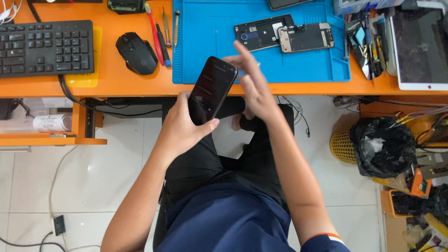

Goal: The person works at a cluttered desk, handling a smartphone and using a computer mouse and keyboard. They pick up a purple smartphone, inspect its back, and navigate through the settings menu on the screen. The person then types on the keyboard and uses the mouse before placing the phone back on the desk.

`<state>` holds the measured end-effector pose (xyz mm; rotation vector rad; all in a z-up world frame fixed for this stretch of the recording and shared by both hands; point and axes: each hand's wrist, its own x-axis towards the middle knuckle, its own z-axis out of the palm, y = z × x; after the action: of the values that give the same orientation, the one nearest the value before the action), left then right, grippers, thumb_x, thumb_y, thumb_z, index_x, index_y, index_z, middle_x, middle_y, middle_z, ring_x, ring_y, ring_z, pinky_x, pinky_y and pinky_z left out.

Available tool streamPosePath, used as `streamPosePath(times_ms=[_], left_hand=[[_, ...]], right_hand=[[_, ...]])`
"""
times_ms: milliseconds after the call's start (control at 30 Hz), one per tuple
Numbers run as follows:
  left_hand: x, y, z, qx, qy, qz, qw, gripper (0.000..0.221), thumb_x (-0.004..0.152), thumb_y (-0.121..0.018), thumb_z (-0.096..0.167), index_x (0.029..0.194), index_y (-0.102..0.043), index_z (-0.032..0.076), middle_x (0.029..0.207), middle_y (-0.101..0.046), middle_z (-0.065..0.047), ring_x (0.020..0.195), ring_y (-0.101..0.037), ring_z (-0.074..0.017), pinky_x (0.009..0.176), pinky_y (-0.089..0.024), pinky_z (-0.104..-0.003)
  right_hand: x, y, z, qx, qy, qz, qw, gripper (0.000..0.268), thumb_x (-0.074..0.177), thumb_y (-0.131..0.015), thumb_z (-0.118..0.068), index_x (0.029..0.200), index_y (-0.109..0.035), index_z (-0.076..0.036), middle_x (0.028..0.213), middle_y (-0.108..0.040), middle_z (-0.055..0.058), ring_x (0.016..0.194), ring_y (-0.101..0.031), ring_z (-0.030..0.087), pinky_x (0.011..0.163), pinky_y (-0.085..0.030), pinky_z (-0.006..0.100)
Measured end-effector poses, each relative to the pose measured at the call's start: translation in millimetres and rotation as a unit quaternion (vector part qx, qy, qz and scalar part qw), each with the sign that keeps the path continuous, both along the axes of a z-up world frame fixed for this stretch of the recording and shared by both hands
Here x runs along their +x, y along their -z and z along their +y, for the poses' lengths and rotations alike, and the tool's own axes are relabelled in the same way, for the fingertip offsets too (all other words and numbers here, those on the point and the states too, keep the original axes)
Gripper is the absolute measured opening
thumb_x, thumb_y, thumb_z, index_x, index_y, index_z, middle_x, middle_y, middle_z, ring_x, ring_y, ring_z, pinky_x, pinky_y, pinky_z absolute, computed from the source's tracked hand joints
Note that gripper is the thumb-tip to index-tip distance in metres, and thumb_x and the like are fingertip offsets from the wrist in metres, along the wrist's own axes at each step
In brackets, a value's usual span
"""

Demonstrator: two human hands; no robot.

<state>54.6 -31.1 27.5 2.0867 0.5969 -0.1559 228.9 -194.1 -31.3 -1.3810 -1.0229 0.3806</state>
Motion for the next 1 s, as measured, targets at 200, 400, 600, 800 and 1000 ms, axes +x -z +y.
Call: streamPosePath(times_ms=[200, 400, 600, 800, 1000], left_hand=[[49.3, 14.8, 12.8, 0.139, -0.030, -0.005, 0.990, 0.085, 0.086, -0.077, 0.052, 0.146, -0.040, 0.004, 0.131, -0.059, -0.016, 0.106, -0.067, -0.0396, 0.074, -0.058, -0.052], [93.7, 48.7, 9.2, 0.245, -0.035, 0.020, 0.969, 0.094, 0.088, -0.080, 0.060, 0.145, -0.039, -0.003, 0.135, -0.052, -0.020, 0.093, -0.068, -0.0381, 0.063, -0.059, -0.048], [110.2, 54.9, 3.6, 0.273, -0.051, 0.028, 0.960, 0.084, 0.086, -0.084, 0.059, 0.128, -0.046, -0.002, 0.125, -0.048, -0.018, 0.077, -0.065, -0.0361, 0.055, -0.059, -0.046], [129.9, 51.5, -3.1, 0.268, -0.045, 0.014, 0.962, 0.083, 0.086, -0.086, 0.059, 0.125, -0.047, -0.003, 0.125, -0.048, -0.020, 0.064, -0.066, -0.0338, 0.046, -0.058, -0.042], [152.7, 49.2, -10.5, 0.285, -0.041, -0.018, 0.957, 0.089, 0.074, -0.089, 0.042, 0.127, -0.052, -0.018, 0.115, -0.052, -0.027, 0.089, -0.074, -0.0486, 0.059, -0.065, -0.052]], right_hand=[[113.3, -34.6, -5.3, -0.276, 0.077, -0.368, 0.885, 0.080, 0.096, -0.087, -0.018, 0.162, -0.044, -0.008, 0.155, -0.047, 0.023, 0.143, -0.043, 0.043, 0.105, -0.049, 0.059], [174.9, -34.6, 11.8, -0.442, -0.065, -0.416, 0.792, 0.088, 0.088, -0.086, -0.029, 0.163, -0.044, -0.016, 0.156, -0.048, 0.021, 0.139, -0.047, 0.044, 0.096, -0.052, 0.062], [198.3, -29.4, 16.7, -0.432, -0.108, -0.523, 0.727, 0.091, 0.082, -0.087, -0.039, 0.160, -0.044, -0.015, 0.146, -0.057, 0.024, 0.130, -0.055, 0.043, 0.089, -0.060, 0.056], [191.9, -33.8, 14.5, -0.484, -0.102, -0.604, 0.625, 0.116, 0.069, -0.094, -0.036, 0.166, -0.035, -0.012, 0.142, -0.060, 0.020, 0.118, -0.063, 0.039, 0.080, -0.066, 0.049], [199.0, -24.0, -4.5, -0.555, -0.056, -0.651, 0.515, 0.109, 0.062, -0.094, -0.047, 0.159, -0.050, -0.024, 0.144, -0.066, 0.002, 0.130, -0.069, 0.021, 0.118, -0.053, 0.036]])
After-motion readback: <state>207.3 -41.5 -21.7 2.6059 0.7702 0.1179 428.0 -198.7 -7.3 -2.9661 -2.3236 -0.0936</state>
